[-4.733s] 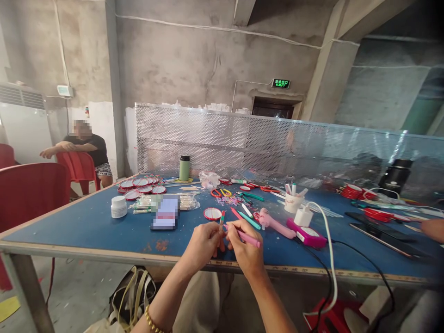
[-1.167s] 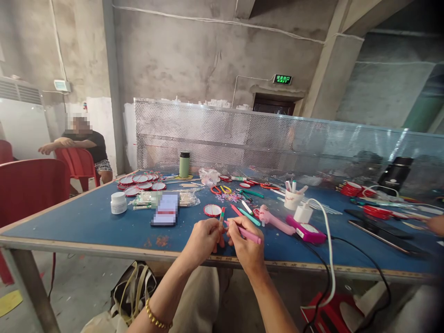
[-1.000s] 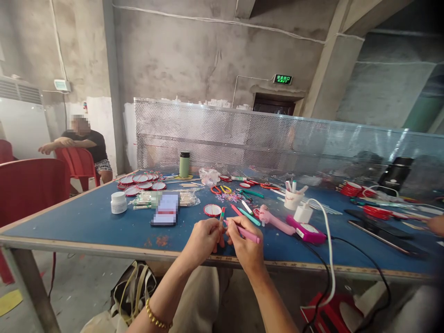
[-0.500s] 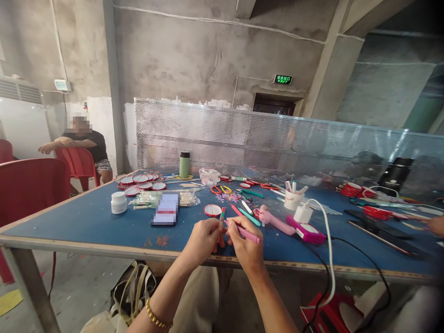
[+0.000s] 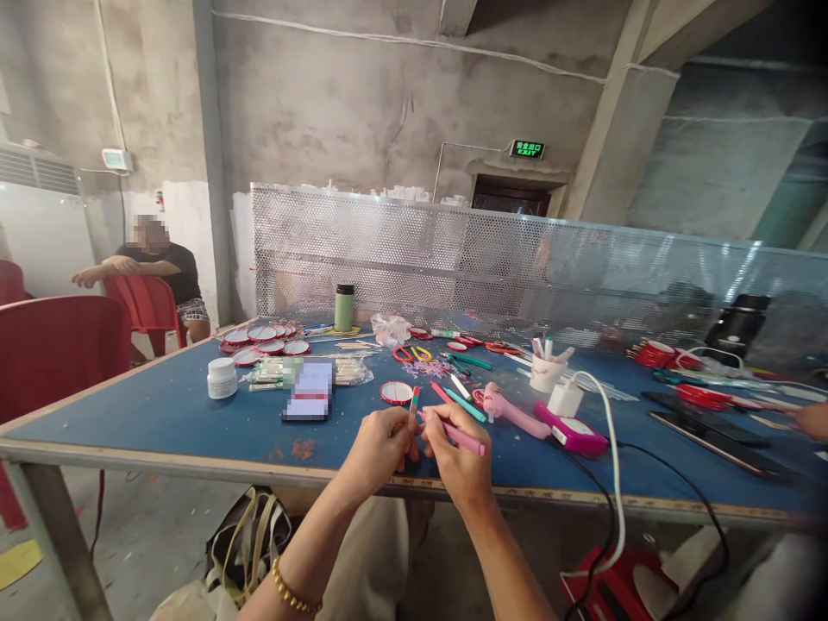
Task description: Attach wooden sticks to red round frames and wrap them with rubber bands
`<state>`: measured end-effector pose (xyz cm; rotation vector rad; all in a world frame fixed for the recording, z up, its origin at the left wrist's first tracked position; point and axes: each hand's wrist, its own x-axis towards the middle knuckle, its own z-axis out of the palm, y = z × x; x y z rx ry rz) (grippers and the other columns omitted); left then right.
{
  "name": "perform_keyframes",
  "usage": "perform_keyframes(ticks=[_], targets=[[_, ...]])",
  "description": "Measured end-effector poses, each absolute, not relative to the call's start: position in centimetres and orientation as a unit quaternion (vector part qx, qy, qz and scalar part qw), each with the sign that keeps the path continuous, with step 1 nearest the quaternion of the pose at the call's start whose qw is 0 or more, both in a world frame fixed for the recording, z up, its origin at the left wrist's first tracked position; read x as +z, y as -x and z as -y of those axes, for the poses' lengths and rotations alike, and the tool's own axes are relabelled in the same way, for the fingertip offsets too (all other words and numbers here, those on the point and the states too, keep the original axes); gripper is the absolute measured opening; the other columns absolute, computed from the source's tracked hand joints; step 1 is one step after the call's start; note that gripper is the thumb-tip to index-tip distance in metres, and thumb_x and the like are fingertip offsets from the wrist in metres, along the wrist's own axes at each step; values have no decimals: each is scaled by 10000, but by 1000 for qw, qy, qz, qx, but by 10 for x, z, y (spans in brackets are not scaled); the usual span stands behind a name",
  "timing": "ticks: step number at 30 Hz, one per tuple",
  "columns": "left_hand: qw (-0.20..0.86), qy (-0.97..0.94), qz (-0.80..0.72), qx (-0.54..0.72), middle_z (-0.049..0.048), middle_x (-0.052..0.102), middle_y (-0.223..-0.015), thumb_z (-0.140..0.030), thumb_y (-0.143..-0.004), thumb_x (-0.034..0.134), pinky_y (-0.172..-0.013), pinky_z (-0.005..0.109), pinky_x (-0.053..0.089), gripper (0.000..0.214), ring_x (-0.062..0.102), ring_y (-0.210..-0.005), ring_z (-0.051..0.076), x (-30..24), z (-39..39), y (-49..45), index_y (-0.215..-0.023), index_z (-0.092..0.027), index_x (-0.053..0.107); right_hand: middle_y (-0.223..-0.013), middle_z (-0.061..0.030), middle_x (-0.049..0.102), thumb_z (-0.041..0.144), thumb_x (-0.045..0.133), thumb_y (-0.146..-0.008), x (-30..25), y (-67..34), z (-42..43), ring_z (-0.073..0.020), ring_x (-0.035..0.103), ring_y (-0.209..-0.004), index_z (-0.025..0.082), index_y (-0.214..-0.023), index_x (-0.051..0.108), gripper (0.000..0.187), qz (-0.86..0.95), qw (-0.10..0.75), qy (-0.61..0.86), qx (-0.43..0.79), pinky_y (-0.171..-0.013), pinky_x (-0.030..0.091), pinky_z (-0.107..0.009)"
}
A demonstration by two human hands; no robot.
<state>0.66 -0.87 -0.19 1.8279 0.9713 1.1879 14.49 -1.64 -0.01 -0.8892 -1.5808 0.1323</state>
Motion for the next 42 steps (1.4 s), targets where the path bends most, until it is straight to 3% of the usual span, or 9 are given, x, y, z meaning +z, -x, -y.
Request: perform_keyframes(ticks=[15, 42], targets=[[365, -714, -374, 466, 6, 627, -587, -418, -914, 441, -458, 200, 358, 376, 499, -426, 96, -3, 9, -6, -650, -174, 552, -541, 35, 590, 272, 529, -912, 1, -144, 18, -118, 569, -412, 197, -743, 611, 202, 695, 605, 388, 37, -446, 447, -219], [361, -711, -379, 470, 7, 647, -622, -307, -861, 442, -451, 195, 364, 287, 522, -433, 95, 1, 11, -6, -647, -167, 572, -572, 30, 616, 246, 556, -920, -1, -145, 16, -116, 579, -448, 193, -767, 621, 174, 717, 596, 361, 18, -488, 452, -222]])
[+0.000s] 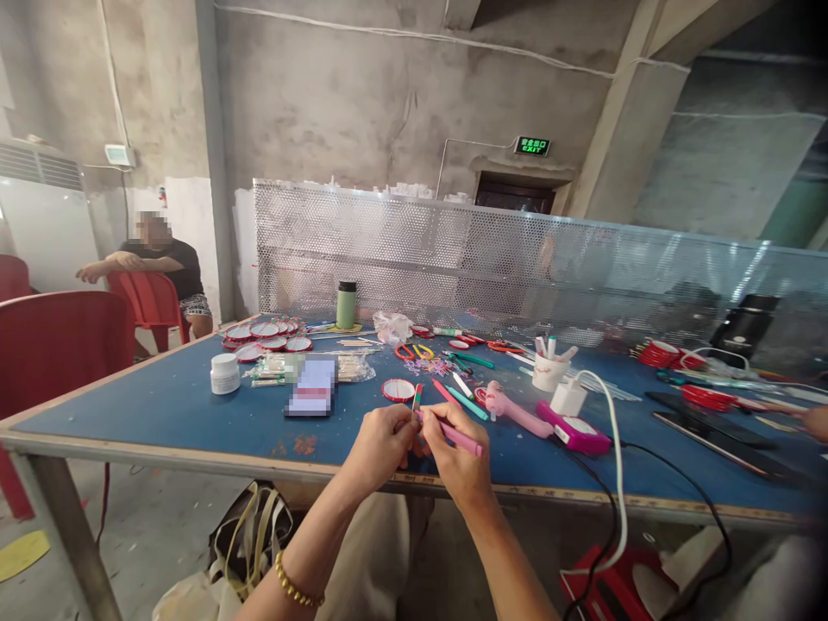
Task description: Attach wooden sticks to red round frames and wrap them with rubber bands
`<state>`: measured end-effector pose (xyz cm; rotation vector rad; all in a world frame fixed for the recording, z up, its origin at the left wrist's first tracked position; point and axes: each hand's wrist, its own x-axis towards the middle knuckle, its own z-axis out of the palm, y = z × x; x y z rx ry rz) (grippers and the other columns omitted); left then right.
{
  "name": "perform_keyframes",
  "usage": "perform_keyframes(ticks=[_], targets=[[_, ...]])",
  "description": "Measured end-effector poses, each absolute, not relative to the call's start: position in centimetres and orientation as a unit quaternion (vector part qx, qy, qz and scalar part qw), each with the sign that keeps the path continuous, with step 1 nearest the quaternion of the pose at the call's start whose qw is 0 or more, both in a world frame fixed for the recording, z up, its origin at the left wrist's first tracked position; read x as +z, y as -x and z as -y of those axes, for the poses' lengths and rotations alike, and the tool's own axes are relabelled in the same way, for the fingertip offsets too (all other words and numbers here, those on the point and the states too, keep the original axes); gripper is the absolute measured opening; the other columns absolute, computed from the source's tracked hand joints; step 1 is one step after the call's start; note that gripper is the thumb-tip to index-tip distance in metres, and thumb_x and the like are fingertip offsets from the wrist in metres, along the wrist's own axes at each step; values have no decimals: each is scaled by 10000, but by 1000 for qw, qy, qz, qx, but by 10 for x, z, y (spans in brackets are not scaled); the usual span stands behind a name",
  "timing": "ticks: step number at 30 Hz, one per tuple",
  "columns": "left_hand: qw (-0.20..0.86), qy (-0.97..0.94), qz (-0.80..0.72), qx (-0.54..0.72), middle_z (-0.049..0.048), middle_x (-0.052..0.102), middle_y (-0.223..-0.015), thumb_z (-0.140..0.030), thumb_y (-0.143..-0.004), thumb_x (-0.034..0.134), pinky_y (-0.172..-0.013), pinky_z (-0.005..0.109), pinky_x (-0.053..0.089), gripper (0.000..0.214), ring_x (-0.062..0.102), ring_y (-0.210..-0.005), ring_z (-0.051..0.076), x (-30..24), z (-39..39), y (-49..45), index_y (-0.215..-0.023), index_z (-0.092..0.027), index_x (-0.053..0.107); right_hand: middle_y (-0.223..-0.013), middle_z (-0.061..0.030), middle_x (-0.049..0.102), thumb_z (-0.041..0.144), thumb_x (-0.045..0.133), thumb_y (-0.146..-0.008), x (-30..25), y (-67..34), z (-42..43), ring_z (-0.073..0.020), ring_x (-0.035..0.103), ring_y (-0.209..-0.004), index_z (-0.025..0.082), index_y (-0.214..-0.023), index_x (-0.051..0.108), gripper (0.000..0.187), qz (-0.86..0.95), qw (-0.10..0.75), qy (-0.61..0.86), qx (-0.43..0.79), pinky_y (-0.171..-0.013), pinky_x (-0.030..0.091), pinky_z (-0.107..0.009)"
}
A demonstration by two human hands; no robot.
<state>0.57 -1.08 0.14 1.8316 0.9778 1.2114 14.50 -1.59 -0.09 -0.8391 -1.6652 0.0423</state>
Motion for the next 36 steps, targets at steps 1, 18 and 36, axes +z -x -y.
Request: perform_keyframes(ticks=[1, 18, 36], targets=[[360, -710, -380, 470, 7, 648, -622, -304, -860, 443, -452, 195, 365, 284, 523, -435, 95, 2, 11, -6, -646, -168, 571, -568, 31, 615, 243, 556, -919, -1, -145, 16, -115, 578, -445, 194, -765, 620, 174, 718, 596, 359, 18, -486, 450, -220], [360, -711, -376, 473, 9, 656, -621, -297, -868, 441, -458, 194, 374, 287, 524, -433, 94, -2, 10, -7, -643, -174, 569, -571, 29, 620, 251, 546, -920, -1, -145, 16, -119, 592, -451, 192, -776, 633, 178, 710, 598, 370, 25, -485, 462, -220], [362, -709, -380, 471, 14, 663, -629, -356, -883, 448, -469, 199, 380, 319, 529, -442, 99, 0, 11, -6, -650, -174, 570, -577, 22, 635, 268, 539, -919, 1, -144, 18, -130, 605, -446, 199, -778, 643, 188, 702, 602, 378, 36, -473, 476, -227]])
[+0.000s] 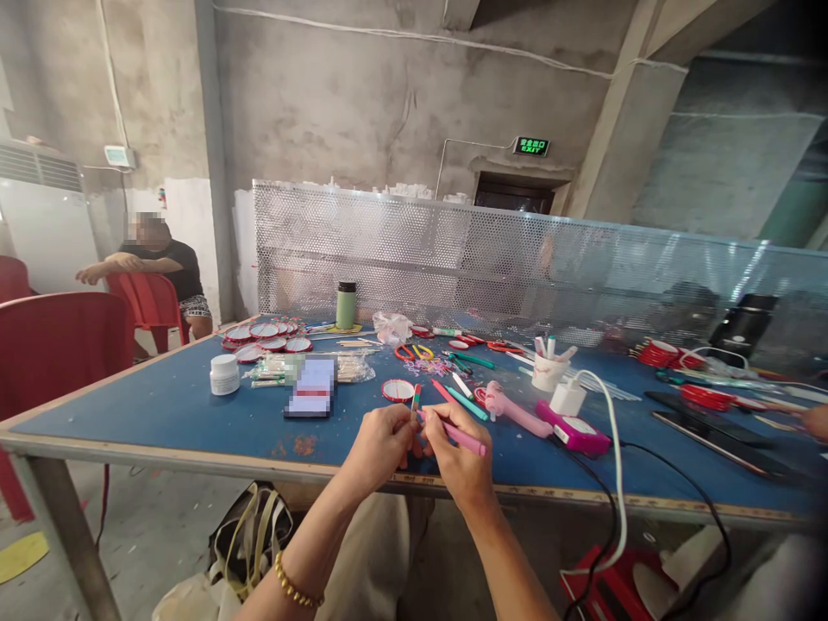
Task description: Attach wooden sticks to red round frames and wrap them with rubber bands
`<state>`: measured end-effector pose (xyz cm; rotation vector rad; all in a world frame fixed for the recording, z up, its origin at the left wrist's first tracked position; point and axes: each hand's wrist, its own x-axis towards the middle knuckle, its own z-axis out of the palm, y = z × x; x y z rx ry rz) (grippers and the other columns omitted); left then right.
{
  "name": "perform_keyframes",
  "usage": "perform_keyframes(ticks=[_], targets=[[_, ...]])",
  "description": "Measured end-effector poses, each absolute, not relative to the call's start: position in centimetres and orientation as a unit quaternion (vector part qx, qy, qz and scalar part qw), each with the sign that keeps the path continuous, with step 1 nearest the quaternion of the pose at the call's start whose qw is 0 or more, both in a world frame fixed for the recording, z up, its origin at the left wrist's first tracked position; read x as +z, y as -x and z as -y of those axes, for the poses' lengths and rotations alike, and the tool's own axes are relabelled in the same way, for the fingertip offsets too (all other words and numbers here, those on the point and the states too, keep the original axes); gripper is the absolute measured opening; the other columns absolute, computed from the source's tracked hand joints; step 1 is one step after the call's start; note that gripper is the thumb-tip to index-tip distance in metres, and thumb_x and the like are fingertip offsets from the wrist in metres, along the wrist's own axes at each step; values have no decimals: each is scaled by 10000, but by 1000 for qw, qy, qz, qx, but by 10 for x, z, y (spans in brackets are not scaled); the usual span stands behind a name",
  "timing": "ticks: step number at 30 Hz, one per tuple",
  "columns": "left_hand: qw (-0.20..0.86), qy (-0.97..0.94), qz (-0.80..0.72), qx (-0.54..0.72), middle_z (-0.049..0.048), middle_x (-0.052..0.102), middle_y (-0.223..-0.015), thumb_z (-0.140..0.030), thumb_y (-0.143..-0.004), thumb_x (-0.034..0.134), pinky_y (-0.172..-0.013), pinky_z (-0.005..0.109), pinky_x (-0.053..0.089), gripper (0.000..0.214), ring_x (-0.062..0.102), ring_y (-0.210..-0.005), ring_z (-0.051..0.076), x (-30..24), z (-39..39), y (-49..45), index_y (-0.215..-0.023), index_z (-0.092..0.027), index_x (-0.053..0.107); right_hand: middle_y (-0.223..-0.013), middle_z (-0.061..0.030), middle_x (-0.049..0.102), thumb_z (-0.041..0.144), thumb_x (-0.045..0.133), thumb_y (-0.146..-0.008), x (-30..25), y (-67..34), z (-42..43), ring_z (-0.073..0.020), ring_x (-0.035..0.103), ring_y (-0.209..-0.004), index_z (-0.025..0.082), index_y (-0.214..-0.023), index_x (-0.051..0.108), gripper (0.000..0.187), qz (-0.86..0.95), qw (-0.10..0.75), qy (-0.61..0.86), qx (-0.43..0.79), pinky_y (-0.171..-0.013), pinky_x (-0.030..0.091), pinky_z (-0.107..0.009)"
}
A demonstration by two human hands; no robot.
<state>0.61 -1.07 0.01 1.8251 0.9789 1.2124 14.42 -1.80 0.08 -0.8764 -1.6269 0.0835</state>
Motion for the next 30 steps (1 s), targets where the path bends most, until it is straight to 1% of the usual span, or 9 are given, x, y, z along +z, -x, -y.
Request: perform_keyframes(ticks=[6, 12, 15, 18, 22, 30], targets=[[361, -709, -382, 470, 14, 664, -630, -318, -872, 437, -466, 202, 380, 295, 529, -439, 100, 0, 11, -6, -645, -176, 562, -569, 22, 634, 259, 547, -918, 0, -145, 17, -128, 597, -451, 200, -768, 638, 185, 710, 595, 377, 20, -476, 464, -228], [355, -712, -384, 468, 11, 646, -615, -350, -883, 439, -475, 204, 378, 322, 522, -439, 100, 2, 14, -6, -640, -174, 557, -554, 30, 614, 256, 545, -917, 0, -145, 17, -125, 585, -435, 202, -762, 623, 182, 717, 591, 371, 18, -468, 454, -229], [354, -712, -386, 468, 11, 647, -612, -333, -875, 442, -477, 203, 375, 308, 524, -440, 101, 2, 13, -7, -636, -174, 553, -547, 31, 609, 247, 543, -915, 1, -145, 18, -123, 583, -432, 201, -748, 616, 188, 720, 588, 368, 12, -469, 454, -230], [353, -713, -385, 468, 9, 648, -614, -320, -872, 440, -482, 199, 378, 302, 526, -442, 98, 2, 12, -7, -633, -175, 555, -570, 19, 632, 261, 539, -920, 0, -145, 17, -132, 604, -457, 201, -760, 624, 191, 713, 592, 375, 11, -479, 468, -234], [356, -713, -384, 467, 10, 650, -623, -346, -882, 437, -478, 200, 381, 317, 522, -440, 97, 2, 12, -7, -644, -176, 559, -622, -1, 664, 277, 543, -925, -1, -144, 17, -138, 620, -484, 197, -792, 646, 186, 704, 601, 378, 14, -481, 477, -237], [352, -712, -385, 471, 9, 655, -622, -325, -874, 434, -464, 197, 373, 300, 530, -438, 99, 1, 12, -7, -643, -178, 558, -553, 32, 610, 257, 556, -915, 0, -144, 17, -125, 587, -438, 206, -756, 621, 179, 714, 596, 366, 19, -464, 460, -229]])
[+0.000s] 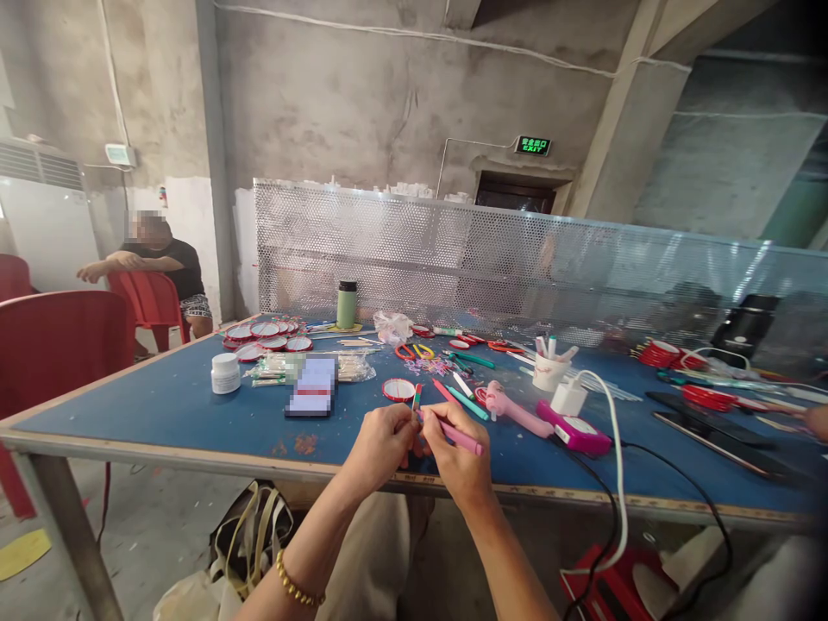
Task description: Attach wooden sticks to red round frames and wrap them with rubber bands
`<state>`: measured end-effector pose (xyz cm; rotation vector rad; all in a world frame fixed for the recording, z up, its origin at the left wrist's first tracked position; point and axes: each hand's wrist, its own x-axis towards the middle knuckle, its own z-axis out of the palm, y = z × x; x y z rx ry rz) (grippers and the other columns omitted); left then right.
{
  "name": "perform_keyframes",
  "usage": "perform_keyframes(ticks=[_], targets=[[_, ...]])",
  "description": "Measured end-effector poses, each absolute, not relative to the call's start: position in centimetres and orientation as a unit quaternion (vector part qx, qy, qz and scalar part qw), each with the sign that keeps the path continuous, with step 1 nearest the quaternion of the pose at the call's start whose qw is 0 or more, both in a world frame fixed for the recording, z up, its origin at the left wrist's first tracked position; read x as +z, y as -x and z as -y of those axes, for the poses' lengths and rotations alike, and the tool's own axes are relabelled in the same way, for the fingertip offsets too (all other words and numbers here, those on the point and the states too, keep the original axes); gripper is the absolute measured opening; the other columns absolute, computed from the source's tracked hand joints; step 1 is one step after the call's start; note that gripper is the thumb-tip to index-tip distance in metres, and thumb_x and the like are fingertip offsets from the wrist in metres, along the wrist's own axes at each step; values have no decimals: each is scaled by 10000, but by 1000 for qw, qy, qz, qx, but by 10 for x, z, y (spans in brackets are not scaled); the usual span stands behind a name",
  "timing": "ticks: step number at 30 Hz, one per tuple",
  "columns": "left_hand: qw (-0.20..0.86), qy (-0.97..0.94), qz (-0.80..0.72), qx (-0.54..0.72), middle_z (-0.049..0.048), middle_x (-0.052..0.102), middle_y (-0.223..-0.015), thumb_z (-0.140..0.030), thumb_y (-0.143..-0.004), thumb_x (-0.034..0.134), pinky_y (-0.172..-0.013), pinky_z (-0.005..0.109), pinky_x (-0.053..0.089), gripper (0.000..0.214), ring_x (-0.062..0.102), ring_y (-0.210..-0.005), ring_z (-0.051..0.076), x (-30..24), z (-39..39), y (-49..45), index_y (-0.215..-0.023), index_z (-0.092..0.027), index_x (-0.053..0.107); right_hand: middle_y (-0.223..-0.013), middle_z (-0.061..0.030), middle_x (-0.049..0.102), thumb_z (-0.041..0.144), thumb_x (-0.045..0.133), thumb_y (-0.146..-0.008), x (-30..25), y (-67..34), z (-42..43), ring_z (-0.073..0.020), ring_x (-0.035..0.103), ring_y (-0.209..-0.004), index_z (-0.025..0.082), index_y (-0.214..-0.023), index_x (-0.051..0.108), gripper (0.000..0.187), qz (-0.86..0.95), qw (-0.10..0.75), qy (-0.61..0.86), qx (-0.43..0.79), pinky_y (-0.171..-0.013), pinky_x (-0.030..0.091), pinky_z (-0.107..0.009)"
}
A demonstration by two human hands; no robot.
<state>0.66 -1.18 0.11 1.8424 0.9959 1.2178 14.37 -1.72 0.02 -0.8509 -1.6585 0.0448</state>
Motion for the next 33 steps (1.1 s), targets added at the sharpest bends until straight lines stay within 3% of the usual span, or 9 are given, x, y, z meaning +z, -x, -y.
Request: perform_keyframes(ticks=[9, 33], targets=[[360, -711, -381, 469, 6, 652, -623, -330, -875, 441, -458, 191, 377, 300, 520, -438, 94, -1, 12, -6, -639, -180, 551, -640, -4, 674, 277, 547, -927, -2, -145, 15, -141, 634, -506, 199, -798, 647, 180, 708, 598, 374, 16, -486, 483, -233], [363, -709, -377, 473, 7, 652, -602, -323, -879, 448, -469, 199, 376, 307, 520, -429, 97, 1, 11, -6, -638, -174, 564, -570, 26, 620, 236, 541, -918, 0, -145, 18, -120, 584, -446, 192, -778, 637, 175, 708, 601, 371, 15, -477, 454, -226]])
